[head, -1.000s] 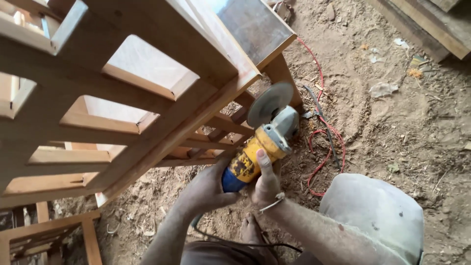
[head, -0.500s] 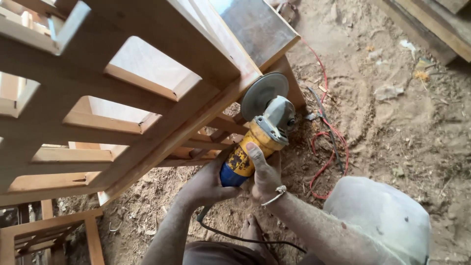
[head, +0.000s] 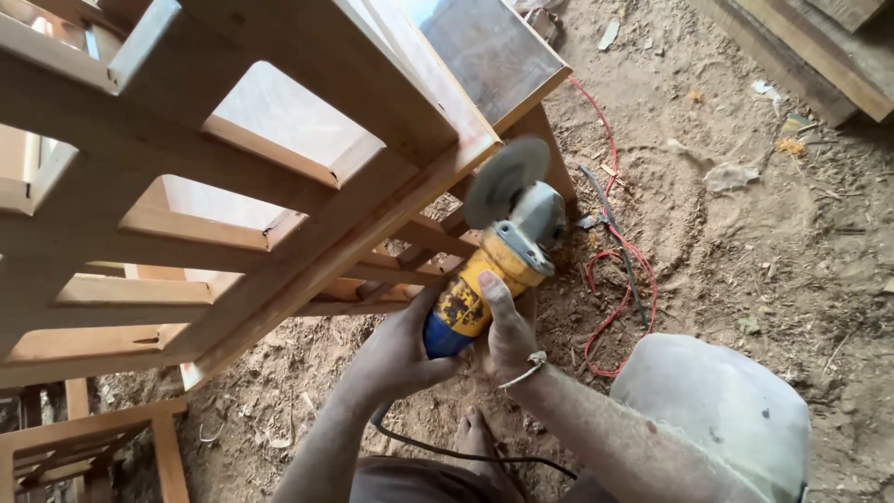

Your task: The person uses an angle grinder to sand the edges of wooden furniture frames, turning and repositioning the pieces to reach different sides.

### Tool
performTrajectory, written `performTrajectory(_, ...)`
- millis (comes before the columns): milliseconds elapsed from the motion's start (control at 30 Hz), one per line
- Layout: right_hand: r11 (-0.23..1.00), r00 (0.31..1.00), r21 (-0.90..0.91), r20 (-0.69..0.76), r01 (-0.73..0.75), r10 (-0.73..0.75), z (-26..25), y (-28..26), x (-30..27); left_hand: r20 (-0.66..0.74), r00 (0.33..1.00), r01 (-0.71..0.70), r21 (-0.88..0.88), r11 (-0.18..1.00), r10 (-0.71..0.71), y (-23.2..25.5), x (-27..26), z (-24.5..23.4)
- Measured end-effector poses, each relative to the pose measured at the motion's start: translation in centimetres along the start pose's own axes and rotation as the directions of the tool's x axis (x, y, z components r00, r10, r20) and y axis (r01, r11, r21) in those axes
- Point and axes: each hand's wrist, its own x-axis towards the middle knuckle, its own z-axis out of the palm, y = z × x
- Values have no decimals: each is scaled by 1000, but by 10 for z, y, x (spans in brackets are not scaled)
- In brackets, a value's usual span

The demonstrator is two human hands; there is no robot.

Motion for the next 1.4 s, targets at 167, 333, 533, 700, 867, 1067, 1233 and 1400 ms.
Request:
performTrajectory(167,996,999,-78,-10,-31,30,12,2,-3,1,999,37,-73,997,-37,-7,-2,-7)
performTrajectory(333,999,999,-33,-44,-20,18,11,7,-2,84,994,80,-73,994,-74,-12,5,-7)
performTrajectory(533,986,998,-164,-69,-21,10,20,-4,0,60,998,13,-129,992,-5,-31,18,0)
performTrajectory(700,989,995,-148,-93,3,-17,10,5,-6,107,992,-40,-202,979,63,-24,13,2)
performTrajectory(867,976,997,-215,-65,34,-49,14,-2,-7,102,994,-14,-234,972,38,-19,10,1)
performTrajectory(1067,977,996,-210,-84,-24,6,19,-10,-4,29,998,-46,-213,976,53,-20,7,5)
performTrajectory(1233,994,983,9,-143,-113,113,1,3,-14,-15,996,89,89,992,-88,20,-21,12)
performTrajectory(1400,933,956,208,63,-292,285,-2,-1,-19,-205,979,88,478,874,13,33,-45,23)
